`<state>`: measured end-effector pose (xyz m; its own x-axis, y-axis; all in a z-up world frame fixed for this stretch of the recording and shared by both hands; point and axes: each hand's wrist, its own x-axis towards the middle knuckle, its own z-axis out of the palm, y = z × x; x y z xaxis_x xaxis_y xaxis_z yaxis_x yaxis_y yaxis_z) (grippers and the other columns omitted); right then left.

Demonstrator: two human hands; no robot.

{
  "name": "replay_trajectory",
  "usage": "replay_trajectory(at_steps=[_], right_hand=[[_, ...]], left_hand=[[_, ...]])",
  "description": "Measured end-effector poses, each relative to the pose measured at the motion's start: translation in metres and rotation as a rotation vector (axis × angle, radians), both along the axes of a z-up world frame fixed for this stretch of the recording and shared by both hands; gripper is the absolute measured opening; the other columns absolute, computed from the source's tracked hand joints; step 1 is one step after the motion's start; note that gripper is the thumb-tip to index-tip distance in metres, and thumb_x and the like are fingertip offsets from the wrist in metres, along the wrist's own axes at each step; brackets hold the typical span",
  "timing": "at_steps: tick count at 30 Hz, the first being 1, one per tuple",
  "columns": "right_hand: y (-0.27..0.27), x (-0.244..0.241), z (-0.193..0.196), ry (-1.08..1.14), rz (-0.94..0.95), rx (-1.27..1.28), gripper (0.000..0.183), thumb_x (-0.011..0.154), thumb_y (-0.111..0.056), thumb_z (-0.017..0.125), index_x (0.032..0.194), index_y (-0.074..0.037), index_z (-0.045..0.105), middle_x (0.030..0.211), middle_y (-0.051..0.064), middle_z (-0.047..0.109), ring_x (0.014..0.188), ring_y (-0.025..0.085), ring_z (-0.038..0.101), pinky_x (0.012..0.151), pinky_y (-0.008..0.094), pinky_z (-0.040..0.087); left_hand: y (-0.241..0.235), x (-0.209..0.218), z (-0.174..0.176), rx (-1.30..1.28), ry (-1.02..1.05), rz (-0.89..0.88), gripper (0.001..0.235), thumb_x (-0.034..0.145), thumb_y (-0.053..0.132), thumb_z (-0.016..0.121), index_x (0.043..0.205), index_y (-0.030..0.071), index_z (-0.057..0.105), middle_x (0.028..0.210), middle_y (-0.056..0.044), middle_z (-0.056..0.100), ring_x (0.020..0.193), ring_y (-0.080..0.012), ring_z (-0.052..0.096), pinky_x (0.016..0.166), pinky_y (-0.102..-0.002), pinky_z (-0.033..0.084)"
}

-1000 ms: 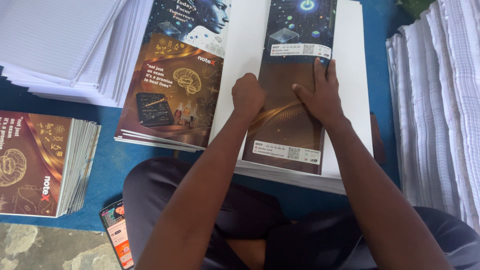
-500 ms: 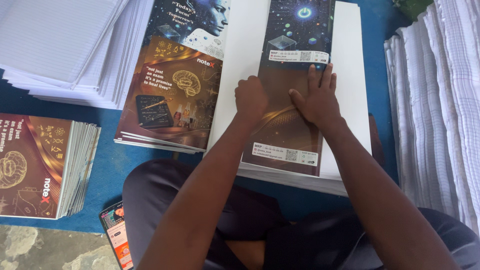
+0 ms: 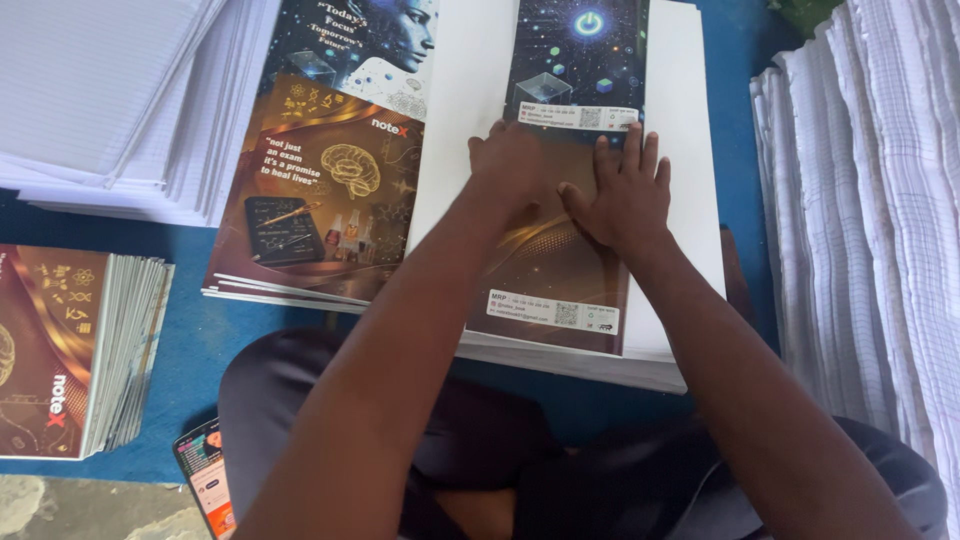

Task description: The person sits on the floor and repeatedly folds the cover of a notebook inward, then uses a small wooden block to press and crease the fold. They handle multiple notebooks from a stack, repeating the folding and pressing action on each one.

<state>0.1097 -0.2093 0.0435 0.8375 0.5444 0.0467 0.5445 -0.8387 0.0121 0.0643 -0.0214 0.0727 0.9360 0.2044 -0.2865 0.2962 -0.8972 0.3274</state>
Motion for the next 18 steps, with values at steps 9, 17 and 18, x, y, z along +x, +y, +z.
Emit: replay_trajectory(at_steps=[9, 17, 18], right_hand=[[-0.006, 0.031, 0.005, 0.133, 0.078, -0.044, 0.095, 0.081, -0.081, 0.058, 0.146, -0.011, 0.052, 0.164, 0.036, 0.015, 0.154, 0.052, 0.009, 0.121, 0.066, 0.017], [-0.019, 0.042, -0.025, 0.144, 0.177, 0.104, 0.103, 0.088, -0.078, 0.056, 0.151, 0.002, 0.042, 0.162, 0.042, 0.010, 0.153, 0.057, 0.006, 0.117, 0.070, 0.019], [-0.020, 0.044, -0.026, 0.171, 0.166, 0.103, 0.107, 0.086, -0.080, 0.054, 0.153, 0.003, 0.038, 0.162, 0.042, 0.009, 0.153, 0.056, 0.005, 0.117, 0.070, 0.017]], left_hand=[[-0.013, 0.008, 0.019, 0.013, 0.046, -0.004, 0.076, 0.067, 0.036, 0.095, 0.132, 0.011, 0.064, 0.135, -0.008, 0.059, 0.134, -0.0276, 0.050, 0.103, -0.054, 0.046], [-0.019, 0.028, 0.011, 0.074, 0.159, -0.010, 0.082, 0.076, 0.044, 0.087, 0.146, 0.016, 0.054, 0.162, -0.013, 0.028, 0.147, -0.0339, 0.031, 0.109, -0.062, 0.040], [-0.020, 0.033, 0.007, 0.118, 0.161, -0.024, 0.088, 0.072, 0.040, 0.090, 0.148, 0.019, 0.051, 0.166, -0.014, 0.018, 0.146, -0.0352, 0.031, 0.107, -0.061, 0.041]])
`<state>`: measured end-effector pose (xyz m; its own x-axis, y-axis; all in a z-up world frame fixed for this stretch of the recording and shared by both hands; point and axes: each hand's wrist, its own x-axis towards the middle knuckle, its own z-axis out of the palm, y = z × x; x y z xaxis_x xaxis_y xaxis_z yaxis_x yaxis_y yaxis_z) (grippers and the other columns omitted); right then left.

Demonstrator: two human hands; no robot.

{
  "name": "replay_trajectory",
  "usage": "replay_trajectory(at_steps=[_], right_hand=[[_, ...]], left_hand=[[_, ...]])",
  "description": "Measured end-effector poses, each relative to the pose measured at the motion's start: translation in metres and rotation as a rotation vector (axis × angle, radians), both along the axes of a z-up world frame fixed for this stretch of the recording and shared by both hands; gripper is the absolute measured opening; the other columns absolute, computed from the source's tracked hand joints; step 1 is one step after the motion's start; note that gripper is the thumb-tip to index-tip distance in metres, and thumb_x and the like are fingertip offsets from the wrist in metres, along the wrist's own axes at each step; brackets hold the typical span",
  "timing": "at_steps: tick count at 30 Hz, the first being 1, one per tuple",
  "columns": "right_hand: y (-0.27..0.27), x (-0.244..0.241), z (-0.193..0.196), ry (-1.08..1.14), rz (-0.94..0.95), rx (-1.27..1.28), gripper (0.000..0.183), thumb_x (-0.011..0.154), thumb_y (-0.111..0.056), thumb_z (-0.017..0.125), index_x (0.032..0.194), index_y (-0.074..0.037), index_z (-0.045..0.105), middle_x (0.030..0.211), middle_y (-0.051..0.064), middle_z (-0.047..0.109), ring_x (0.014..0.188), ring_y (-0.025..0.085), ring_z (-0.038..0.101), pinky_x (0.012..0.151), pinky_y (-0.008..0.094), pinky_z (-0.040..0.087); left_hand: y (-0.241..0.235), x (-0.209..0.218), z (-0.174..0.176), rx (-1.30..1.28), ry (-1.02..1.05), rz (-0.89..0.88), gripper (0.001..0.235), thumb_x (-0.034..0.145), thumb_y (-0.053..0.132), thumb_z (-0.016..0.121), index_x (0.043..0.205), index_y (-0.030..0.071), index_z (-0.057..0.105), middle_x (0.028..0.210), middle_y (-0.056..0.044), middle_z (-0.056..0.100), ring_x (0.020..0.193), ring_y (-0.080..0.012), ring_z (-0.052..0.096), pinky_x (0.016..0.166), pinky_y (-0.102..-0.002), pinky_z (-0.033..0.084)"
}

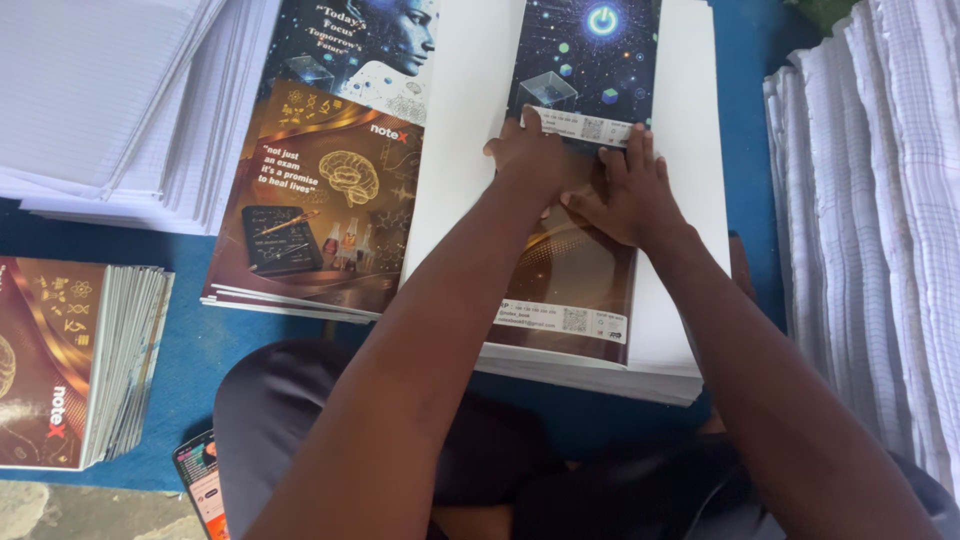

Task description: The person sits on the floor and repeatedly folds the cover of a notebook inward, then uses a small wooden block to press and crease the fold. They handle multiple notebooks from a stack, repeating the folding and pressing action on each one.

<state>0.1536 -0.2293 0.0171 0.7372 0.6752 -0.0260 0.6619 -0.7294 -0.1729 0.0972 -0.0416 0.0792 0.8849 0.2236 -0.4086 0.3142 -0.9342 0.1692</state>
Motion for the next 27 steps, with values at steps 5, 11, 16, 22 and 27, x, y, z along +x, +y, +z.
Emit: replay_trajectory(at_steps=[5, 11, 16, 22, 27], right_hand=[[0.006, 0.006, -0.005, 0.058, -0.033, -0.118, 0.119, 0.085, -0.087, 0.043, 0.161, 0.001, 0.017, 0.165, 0.038, 0.004, 0.155, 0.050, -0.002, 0.119, 0.070, 0.010], [0.004, 0.009, -0.009, 0.097, -0.032, -0.139, 0.118, 0.084, -0.087, 0.039, 0.163, -0.002, 0.014, 0.166, 0.036, 0.001, 0.155, 0.049, -0.006, 0.119, 0.069, 0.005], [-0.001, 0.010, -0.009, 0.142, -0.026, -0.037, 0.116, 0.084, -0.085, 0.043, 0.162, -0.003, 0.017, 0.165, 0.034, 0.000, 0.154, 0.046, -0.008, 0.118, 0.065, 0.001], [-0.042, 0.033, 0.006, 0.524, -0.140, 0.569, 0.065, 0.100, -0.057, 0.054, 0.143, -0.008, 0.058, 0.151, 0.025, 0.050, 0.146, 0.037, 0.041, 0.121, 0.047, 0.029], [-0.119, 0.049, 0.006, 0.225, -0.153, 0.580, 0.040, 0.102, -0.032, 0.064, 0.133, -0.006, 0.065, 0.132, 0.021, 0.067, 0.120, 0.033, 0.067, 0.100, 0.041, 0.054]], left_hand=[[-0.004, 0.024, -0.018, -0.032, 0.008, 0.088, 0.076, 0.092, 0.045, 0.069, 0.158, 0.026, 0.035, 0.171, -0.015, 0.013, 0.150, -0.0405, 0.028, 0.111, -0.066, 0.037], [-0.010, 0.039, -0.025, 0.038, 0.099, 0.047, 0.088, 0.091, 0.046, 0.072, 0.164, 0.028, 0.025, 0.171, -0.020, 0.012, 0.151, -0.0434, 0.023, 0.109, -0.069, 0.036], [-0.008, 0.046, -0.030, 0.037, 0.163, 0.025, 0.100, 0.084, 0.048, 0.079, 0.163, 0.027, 0.022, 0.170, -0.018, 0.009, 0.151, -0.0410, 0.018, 0.105, -0.068, 0.036], [-0.006, 0.050, -0.041, 0.037, 0.086, 0.072, 0.052, 0.108, 0.039, 0.037, 0.160, 0.031, 0.035, 0.172, -0.015, 0.014, 0.151, -0.0415, 0.023, 0.104, -0.072, 0.038], [-0.006, 0.048, -0.045, 0.052, 0.069, 0.054, 0.058, 0.104, 0.039, 0.044, 0.161, 0.031, 0.032, 0.171, -0.015, 0.013, 0.151, -0.0423, 0.020, 0.103, -0.071, 0.038]])
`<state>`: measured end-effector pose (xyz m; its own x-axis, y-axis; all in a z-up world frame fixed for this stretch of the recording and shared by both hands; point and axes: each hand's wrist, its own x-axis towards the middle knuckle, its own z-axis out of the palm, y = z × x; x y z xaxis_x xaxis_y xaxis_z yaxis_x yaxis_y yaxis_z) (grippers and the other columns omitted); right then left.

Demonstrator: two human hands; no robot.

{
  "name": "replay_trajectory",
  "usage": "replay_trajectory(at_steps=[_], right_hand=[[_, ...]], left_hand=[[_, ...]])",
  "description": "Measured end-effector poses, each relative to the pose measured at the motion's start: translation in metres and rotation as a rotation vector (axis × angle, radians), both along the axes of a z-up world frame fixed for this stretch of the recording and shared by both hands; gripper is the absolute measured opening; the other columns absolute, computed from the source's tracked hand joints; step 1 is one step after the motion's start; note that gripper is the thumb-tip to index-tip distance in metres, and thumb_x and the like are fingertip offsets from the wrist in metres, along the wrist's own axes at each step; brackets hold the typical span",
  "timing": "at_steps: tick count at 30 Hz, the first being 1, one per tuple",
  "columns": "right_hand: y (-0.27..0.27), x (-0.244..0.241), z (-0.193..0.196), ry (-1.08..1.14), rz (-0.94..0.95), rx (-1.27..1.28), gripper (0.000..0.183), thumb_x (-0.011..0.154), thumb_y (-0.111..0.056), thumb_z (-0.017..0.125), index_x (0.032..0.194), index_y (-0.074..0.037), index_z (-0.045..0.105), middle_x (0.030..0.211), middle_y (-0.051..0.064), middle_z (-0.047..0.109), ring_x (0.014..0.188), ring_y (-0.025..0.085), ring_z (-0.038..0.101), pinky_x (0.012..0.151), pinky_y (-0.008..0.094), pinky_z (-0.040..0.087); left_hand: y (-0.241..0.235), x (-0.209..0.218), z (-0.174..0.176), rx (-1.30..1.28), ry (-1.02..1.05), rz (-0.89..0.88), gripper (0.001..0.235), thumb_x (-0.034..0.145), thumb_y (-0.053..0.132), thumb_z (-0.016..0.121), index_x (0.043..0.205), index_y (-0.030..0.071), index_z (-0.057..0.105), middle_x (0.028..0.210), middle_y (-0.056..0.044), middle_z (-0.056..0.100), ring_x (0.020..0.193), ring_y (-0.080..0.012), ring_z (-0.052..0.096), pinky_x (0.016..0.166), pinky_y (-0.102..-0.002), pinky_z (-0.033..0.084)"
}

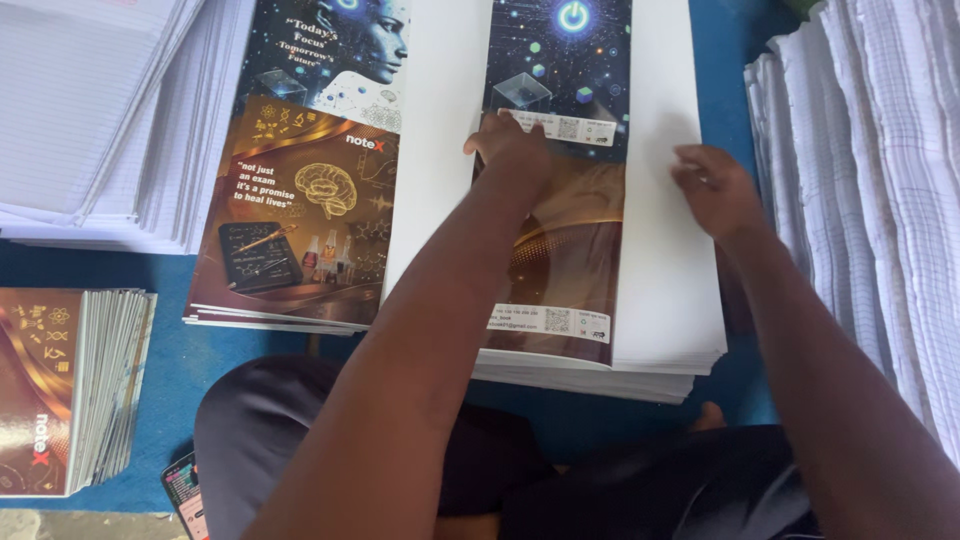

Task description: The person sits on the floor and repeatedly folds the cover of a notebook inward, then uses a small wooden block to press and crease the fold. They handle multiple notebooks from a stack, repeating the folding and pressing action on each one.

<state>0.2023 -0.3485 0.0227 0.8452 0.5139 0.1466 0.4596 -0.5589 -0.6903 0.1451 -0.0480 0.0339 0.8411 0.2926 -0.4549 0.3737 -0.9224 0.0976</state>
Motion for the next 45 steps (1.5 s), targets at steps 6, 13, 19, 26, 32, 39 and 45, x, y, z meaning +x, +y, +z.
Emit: replay_trajectory(at_steps=[6, 13, 19, 26, 32, 39, 45], right_hand=[[-0.082, 0.002, -0.017, 0.010, -0.230, -0.552, 0.042, 0.093, -0.018, 0.066, 0.133, -0.006, 0.067, 0.128, 0.024, 0.069, 0.118, 0.041, 0.065, 0.100, 0.048, 0.051], [-0.102, 0.001, -0.028, 0.306, -0.348, -0.908, 0.050, 0.084, -0.018, 0.072, 0.131, -0.003, 0.066, 0.117, 0.025, 0.072, 0.095, 0.042, 0.074, 0.082, 0.049, 0.060], [-0.106, -0.001, -0.033, 0.437, -0.389, -0.871, 0.044, 0.086, -0.019, 0.073, 0.125, 0.000, 0.069, 0.097, 0.024, 0.078, 0.081, 0.037, 0.078, 0.070, 0.045, 0.061], [-0.097, -0.008, -0.005, -0.132, -0.252, -0.694, 0.040, 0.082, -0.025, 0.086, 0.112, 0.000, 0.076, 0.104, 0.024, 0.072, 0.095, 0.040, 0.068, 0.082, 0.048, 0.055], [-0.041, -0.035, 0.041, -0.109, -0.198, -0.286, 0.044, 0.098, -0.006, 0.064, 0.141, -0.016, 0.068, 0.117, 0.022, 0.072, 0.109, 0.033, 0.069, 0.098, 0.044, 0.054], [0.026, -0.054, 0.041, -0.130, -0.003, -0.180, 0.049, 0.098, -0.007, 0.066, 0.145, -0.021, 0.065, 0.117, 0.021, 0.062, 0.106, 0.033, 0.065, 0.096, 0.040, 0.054], [0.051, -0.050, 0.033, -0.084, 0.127, -0.245, 0.050, 0.088, -0.016, 0.082, 0.137, -0.019, 0.070, 0.108, 0.018, 0.063, 0.097, 0.029, 0.065, 0.088, 0.040, 0.053]], left_hand=[[0.001, -0.002, 0.010, 0.000, 0.024, 0.000, 0.057, 0.106, 0.039, 0.045, 0.161, 0.031, 0.032, 0.172, -0.016, 0.013, 0.152, -0.0439, 0.021, 0.104, -0.070, 0.040], [0.002, -0.012, 0.021, 0.006, 0.002, -0.017, 0.070, 0.099, 0.040, 0.063, 0.161, 0.034, 0.030, 0.171, -0.014, 0.013, 0.154, -0.0459, 0.014, 0.104, -0.069, 0.041], [0.002, -0.016, 0.027, 0.027, 0.089, -0.061, 0.114, 0.073, 0.033, 0.095, 0.162, 0.034, 0.025, 0.171, -0.011, 0.012, 0.154, -0.0400, 0.015, 0.105, -0.063, 0.042], [0.004, -0.020, 0.029, 0.012, 0.041, -0.059, 0.110, 0.074, 0.032, 0.093, 0.162, 0.034, 0.027, 0.172, -0.011, 0.012, 0.155, -0.0410, 0.013, 0.104, -0.067, 0.042], [0.003, -0.018, 0.032, 0.019, 0.060, -0.058, 0.108, 0.076, 0.033, 0.091, 0.163, 0.033, 0.027, 0.173, -0.011, 0.012, 0.155, -0.0416, 0.013, 0.104, -0.066, 0.042], [0.004, -0.012, 0.021, 0.018, 0.052, -0.049, 0.094, 0.085, 0.034, 0.082, 0.162, 0.033, 0.028, 0.172, -0.013, 0.012, 0.153, -0.0417, 0.016, 0.103, -0.067, 0.041], [0.005, -0.007, 0.008, -0.015, 0.003, -0.003, 0.058, 0.104, 0.038, 0.049, 0.160, 0.035, 0.033, 0.172, -0.013, 0.013, 0.153, -0.0410, 0.018, 0.105, -0.070, 0.040]])
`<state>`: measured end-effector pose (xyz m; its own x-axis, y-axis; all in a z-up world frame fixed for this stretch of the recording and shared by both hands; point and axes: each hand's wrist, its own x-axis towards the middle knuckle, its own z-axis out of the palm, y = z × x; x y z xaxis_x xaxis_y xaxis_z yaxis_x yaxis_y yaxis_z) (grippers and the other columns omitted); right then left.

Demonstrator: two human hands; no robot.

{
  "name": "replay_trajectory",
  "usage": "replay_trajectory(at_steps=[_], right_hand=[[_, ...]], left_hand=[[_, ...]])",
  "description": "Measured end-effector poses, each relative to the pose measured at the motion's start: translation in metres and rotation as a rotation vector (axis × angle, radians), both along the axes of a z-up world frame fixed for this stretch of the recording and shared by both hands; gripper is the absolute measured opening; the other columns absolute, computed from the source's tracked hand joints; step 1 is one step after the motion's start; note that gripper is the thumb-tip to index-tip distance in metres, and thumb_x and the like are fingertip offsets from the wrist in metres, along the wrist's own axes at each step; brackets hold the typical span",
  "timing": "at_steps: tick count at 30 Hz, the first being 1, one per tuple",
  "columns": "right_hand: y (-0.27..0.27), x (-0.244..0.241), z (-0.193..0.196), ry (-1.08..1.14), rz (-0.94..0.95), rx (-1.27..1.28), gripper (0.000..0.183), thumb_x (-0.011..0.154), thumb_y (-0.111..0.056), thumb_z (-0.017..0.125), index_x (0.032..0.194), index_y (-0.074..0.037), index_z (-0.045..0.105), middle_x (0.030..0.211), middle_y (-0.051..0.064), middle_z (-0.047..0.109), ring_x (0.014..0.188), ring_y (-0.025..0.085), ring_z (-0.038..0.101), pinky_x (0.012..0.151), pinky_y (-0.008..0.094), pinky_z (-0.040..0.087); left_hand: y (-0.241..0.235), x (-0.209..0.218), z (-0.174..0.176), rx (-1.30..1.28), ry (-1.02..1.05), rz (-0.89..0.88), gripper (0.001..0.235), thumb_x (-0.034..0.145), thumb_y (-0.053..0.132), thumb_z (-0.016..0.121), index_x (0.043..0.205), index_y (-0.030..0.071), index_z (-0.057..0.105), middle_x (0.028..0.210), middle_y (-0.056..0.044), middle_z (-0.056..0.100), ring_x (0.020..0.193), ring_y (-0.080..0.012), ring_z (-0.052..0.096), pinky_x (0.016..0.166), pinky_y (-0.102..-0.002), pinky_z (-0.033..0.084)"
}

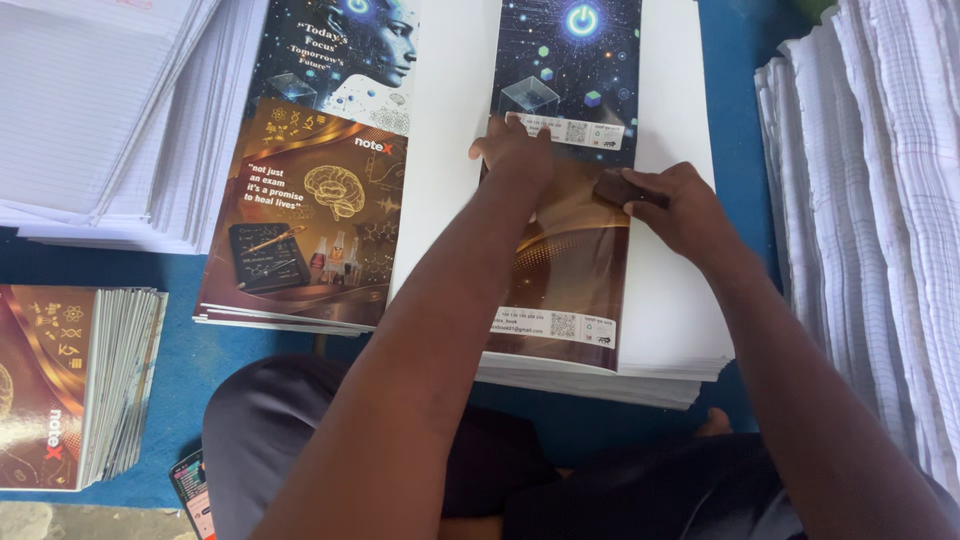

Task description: The person sits on the floor and repeatedly folds the cover of a notebook inward, then uses a small wooden block to press and crease the fold. They handle multiple notebooks from a stack, repeating the folding and pressing action on each one.

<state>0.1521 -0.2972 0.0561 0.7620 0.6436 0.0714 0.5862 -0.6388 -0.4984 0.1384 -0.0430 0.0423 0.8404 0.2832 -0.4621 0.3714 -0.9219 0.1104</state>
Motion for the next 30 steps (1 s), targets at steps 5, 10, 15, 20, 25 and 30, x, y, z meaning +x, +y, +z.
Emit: replay_trajectory(at_steps=[5, 10, 15, 20, 25, 30], right_hand=[[0.003, 0.005, -0.013, 0.058, -0.077, 0.027, 0.047, 0.085, -0.015, 0.085, 0.130, -0.019, 0.074, 0.107, 0.017, 0.061, 0.094, 0.029, 0.066, 0.086, 0.038, 0.055], [0.007, 0.015, -0.018, 0.024, -0.088, 0.007, 0.048, 0.081, -0.014, 0.087, 0.126, -0.021, 0.075, 0.107, 0.014, 0.064, 0.097, 0.027, 0.067, 0.089, 0.038, 0.055], [0.013, 0.029, -0.015, 0.013, -0.095, 0.002, 0.050, 0.078, -0.013, 0.088, 0.125, -0.024, 0.076, 0.109, 0.013, 0.067, 0.099, 0.027, 0.069, 0.091, 0.038, 0.056], [0.022, 0.046, -0.008, 0.057, -0.122, -0.044, 0.049, 0.078, -0.015, 0.088, 0.124, -0.026, 0.076, 0.114, 0.012, 0.072, 0.102, 0.026, 0.070, 0.091, 0.038, 0.055], [0.029, 0.057, -0.006, -0.074, -0.114, 0.004, 0.047, 0.081, -0.013, 0.087, 0.126, -0.023, 0.076, 0.111, 0.014, 0.073, 0.101, 0.029, 0.072, 0.089, 0.040, 0.056], [0.035, 0.065, -0.005, -0.109, -0.117, 0.046, 0.047, 0.081, -0.010, 0.087, 0.125, -0.021, 0.077, 0.111, 0.014, 0.074, 0.100, 0.029, 0.073, 0.087, 0.039, 0.057]], left_hand=[[-0.002, 0.006, -0.010, 0.026, 0.028, -0.022, 0.059, 0.104, 0.037, 0.045, 0.161, 0.034, 0.031, 0.171, -0.014, 0.012, 0.152, -0.0421, 0.018, 0.103, -0.071, 0.038], [-0.002, 0.010, -0.014, 0.030, 0.017, -0.021, 0.053, 0.108, 0.039, 0.036, 0.161, 0.033, 0.032, 0.172, -0.017, 0.014, 0.151, -0.0417, 0.023, 0.104, -0.074, 0.036], [-0.002, 0.012, -0.010, 0.034, 0.062, -0.028, 0.057, 0.107, 0.042, 0.039, 0.162, 0.033, 0.029, 0.172, -0.017, 0.011, 0.152, -0.0407, 0.020, 0.105, -0.073, 0.036], [-0.003, 0.011, -0.003, 0.051, 0.108, -0.057, 0.063, 0.105, 0.042, 0.045, 0.163, 0.032, 0.023, 0.172, -0.018, 0.009, 0.152, -0.0416, 0.020, 0.106, -0.072, 0.036], [-0.003, 0.007, 0.002, 0.060, 0.105, -0.074, 0.064, 0.105, 0.040, 0.048, 0.164, 0.032, 0.023, 0.172, -0.020, 0.010, 0.152, -0.0418, 0.023, 0.106, -0.071, 0.037], [-0.004, 0.007, 0.003, 0.083, 0.126, -0.097, 0.071, 0.102, 0.039, 0.053, 0.164, 0.031, 0.021, 0.171, -0.020, 0.009, 0.149, -0.0430, 0.026, 0.104, -0.071, 0.037]])
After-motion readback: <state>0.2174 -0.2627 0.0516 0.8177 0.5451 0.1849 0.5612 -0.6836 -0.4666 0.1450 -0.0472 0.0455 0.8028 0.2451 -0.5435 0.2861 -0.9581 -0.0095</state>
